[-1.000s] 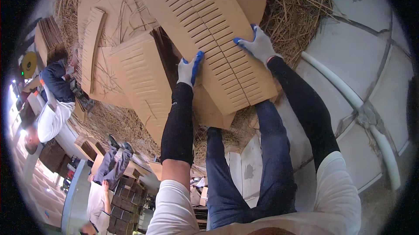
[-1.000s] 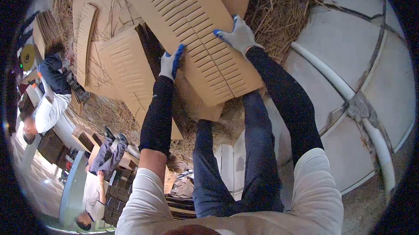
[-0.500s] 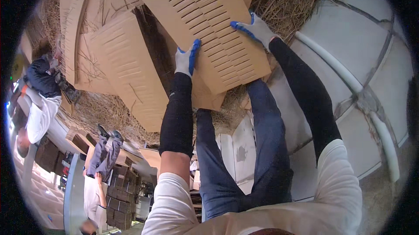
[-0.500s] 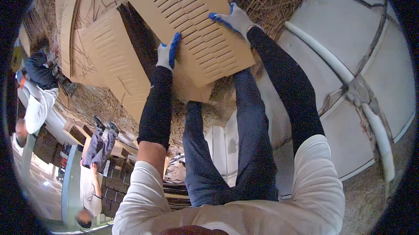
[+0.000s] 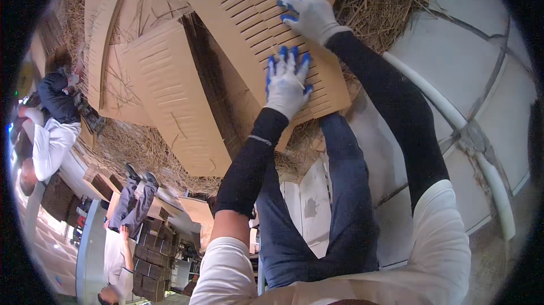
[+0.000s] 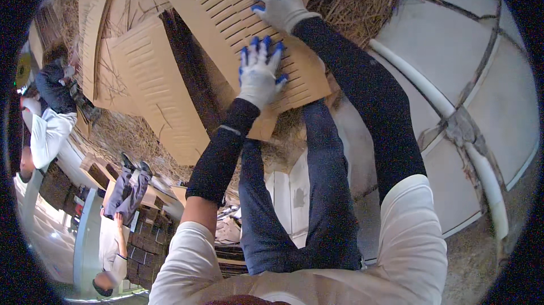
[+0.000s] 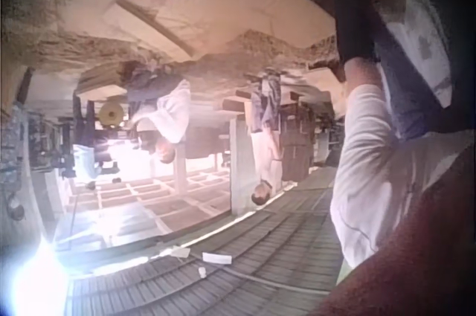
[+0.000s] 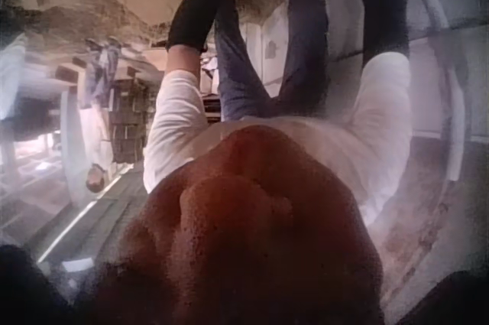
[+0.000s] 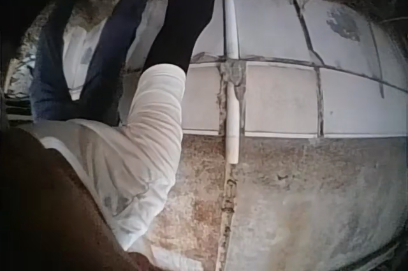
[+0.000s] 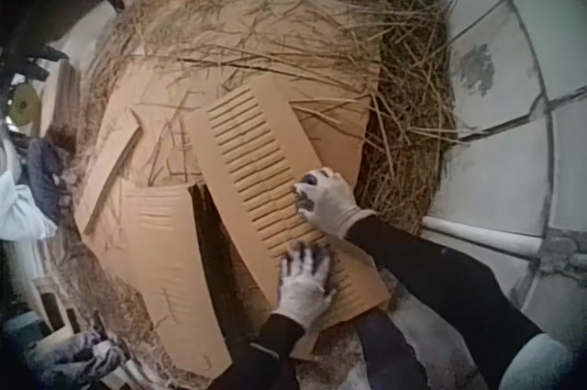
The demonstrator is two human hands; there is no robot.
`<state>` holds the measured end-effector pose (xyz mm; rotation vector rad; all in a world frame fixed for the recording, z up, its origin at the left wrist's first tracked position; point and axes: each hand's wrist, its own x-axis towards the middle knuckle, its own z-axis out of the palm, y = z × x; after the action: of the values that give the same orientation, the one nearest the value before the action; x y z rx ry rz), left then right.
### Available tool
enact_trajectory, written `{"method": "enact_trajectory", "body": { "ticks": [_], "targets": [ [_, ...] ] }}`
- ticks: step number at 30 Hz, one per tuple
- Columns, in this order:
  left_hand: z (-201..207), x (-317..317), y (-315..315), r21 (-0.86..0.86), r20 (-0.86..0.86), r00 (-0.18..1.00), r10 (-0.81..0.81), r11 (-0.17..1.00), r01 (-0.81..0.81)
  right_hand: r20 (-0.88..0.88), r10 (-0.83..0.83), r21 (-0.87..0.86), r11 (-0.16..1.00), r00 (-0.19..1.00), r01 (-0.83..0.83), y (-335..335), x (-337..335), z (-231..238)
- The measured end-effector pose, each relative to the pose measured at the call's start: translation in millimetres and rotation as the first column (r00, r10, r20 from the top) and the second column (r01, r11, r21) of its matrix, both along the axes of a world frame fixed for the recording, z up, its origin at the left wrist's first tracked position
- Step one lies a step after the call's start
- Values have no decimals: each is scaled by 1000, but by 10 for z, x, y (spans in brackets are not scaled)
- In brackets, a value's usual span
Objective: Picking up stacks of slotted corrugated cardboard pieces and moving them to a different stack in the facility.
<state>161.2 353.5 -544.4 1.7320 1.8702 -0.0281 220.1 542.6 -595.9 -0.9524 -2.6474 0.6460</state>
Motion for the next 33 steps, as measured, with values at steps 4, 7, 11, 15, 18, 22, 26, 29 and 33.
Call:
{"method": "enact_trajectory", "body": {
  "ticks": [4, 7, 11, 15, 18, 22, 26, 29, 33],
  "targets": [
    [-196, 102, -49, -22, 35, 999, -20, 1000, 21, 87, 44, -49, 998, 995, -40, 84, -111, -91],
    [-227, 71, -27, -34, 68, 998, -8, 999, 10, 106, 108, 4, 994, 989, -109, 79, -168, -89],
    [-205, 104, -27, -38, 44, 999, -22, 999, 24, 119, 192, 63, 978, 974, -200, 99, -208, -125],
    [-198, 104, -19, -39, 36, 999, -22, 999, 23, 5, 195, 60, 979, 981, -195, 132, -172, -177],
    [-198, 97, -35, -31, 56, 998, -15, 999, 17, -17, 190, 34, 981, 982, -190, 140, -169, -221],
    [-217, 99, -42, -38, 55, 998, -7, 999, 9, -66, 285, 110, 954, 956, -277, 106, -93, -133],
    [-240, 73, -51, -28, 58, 998, -13, 1000, 15, 57, 258, 33, 965, 965, -260, 100, -171, -132],
    [-234, 79, -51, -23, 64, 998, -10, 1000, 12, 159, 273, 56, 957, 949, -284, 61, -283, -91],
    [-221, 80, -21, -32, 58, 998, -13, 999, 14, 203, 262, 68, 957, 943, -281, 87, -304, -64]
  ]
}}
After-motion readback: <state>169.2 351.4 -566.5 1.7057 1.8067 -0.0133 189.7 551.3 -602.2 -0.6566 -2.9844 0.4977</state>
